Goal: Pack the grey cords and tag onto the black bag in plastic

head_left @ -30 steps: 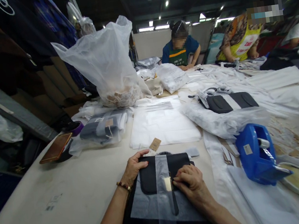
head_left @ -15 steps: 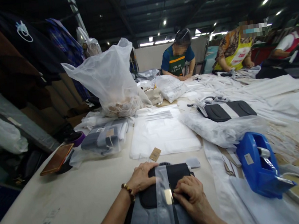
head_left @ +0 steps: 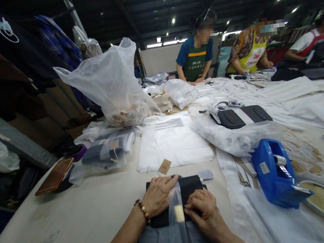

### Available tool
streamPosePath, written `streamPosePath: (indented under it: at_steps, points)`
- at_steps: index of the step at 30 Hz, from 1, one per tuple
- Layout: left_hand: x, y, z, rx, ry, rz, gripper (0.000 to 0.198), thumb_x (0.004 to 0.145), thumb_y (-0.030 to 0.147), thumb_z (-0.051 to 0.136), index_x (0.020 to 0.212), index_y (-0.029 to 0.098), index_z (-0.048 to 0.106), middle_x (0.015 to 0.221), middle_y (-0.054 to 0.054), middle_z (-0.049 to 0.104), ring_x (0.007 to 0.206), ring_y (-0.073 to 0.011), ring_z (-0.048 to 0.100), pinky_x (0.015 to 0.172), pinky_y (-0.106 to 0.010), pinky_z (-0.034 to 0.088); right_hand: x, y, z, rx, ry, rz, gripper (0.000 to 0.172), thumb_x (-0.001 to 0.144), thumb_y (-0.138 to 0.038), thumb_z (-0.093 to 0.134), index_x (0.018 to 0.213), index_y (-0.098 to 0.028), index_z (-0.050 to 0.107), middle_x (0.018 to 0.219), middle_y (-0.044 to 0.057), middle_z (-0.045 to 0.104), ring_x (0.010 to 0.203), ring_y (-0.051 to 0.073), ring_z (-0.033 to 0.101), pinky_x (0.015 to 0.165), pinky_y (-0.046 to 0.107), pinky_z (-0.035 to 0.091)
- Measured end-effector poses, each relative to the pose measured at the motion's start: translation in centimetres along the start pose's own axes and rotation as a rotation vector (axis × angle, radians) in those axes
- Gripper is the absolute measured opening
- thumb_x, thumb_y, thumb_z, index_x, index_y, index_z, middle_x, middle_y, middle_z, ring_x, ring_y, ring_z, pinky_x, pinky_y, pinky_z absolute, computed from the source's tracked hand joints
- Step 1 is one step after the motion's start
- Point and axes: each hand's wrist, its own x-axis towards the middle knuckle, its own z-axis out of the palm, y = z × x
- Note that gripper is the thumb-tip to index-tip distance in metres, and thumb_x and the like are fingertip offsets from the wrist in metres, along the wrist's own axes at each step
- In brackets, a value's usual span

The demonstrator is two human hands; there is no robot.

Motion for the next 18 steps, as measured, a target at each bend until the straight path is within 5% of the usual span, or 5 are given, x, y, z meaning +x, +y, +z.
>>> streamPosePath:
  at_steps: [11, 18]
  points:
    - [0.8, 0.8, 1.5, 0.134, 0.152, 0.143, 0.043, 0.087, 0.018, 0.043, 0.131, 0.015, 0.041, 0.123, -0.016, 0.054, 0.106, -0.0261, 0.054, 0.090, -0.046, 0.046, -0.4, 1.2, 0.3, -0.038, -0.078, -0.043, 0.010, 0.076, -0.015, 0.060, 0.070, -0.023, 0.056, 0.075, -0.003, 0.062, 0.079, 0.017, 0.056, 0.086, 0.043, 0.031]
    - [-0.6, -0.3, 1.3, 0.264, 0.293, 0.336, 0.021, 0.086, 0.004, 0.037, 0.092, 0.013, 0.055, 0.089, -0.009, 0.062, 0.084, -0.0186, 0.058, 0.079, -0.032, 0.052, -0.4, 1.2, 0.2, -0.051, -0.076, -0.089, 0.010, 0.078, -0.016, 0.058, 0.073, -0.024, 0.057, 0.075, -0.003, 0.062, 0.079, 0.017, 0.057, 0.086, 0.041, 0.034]
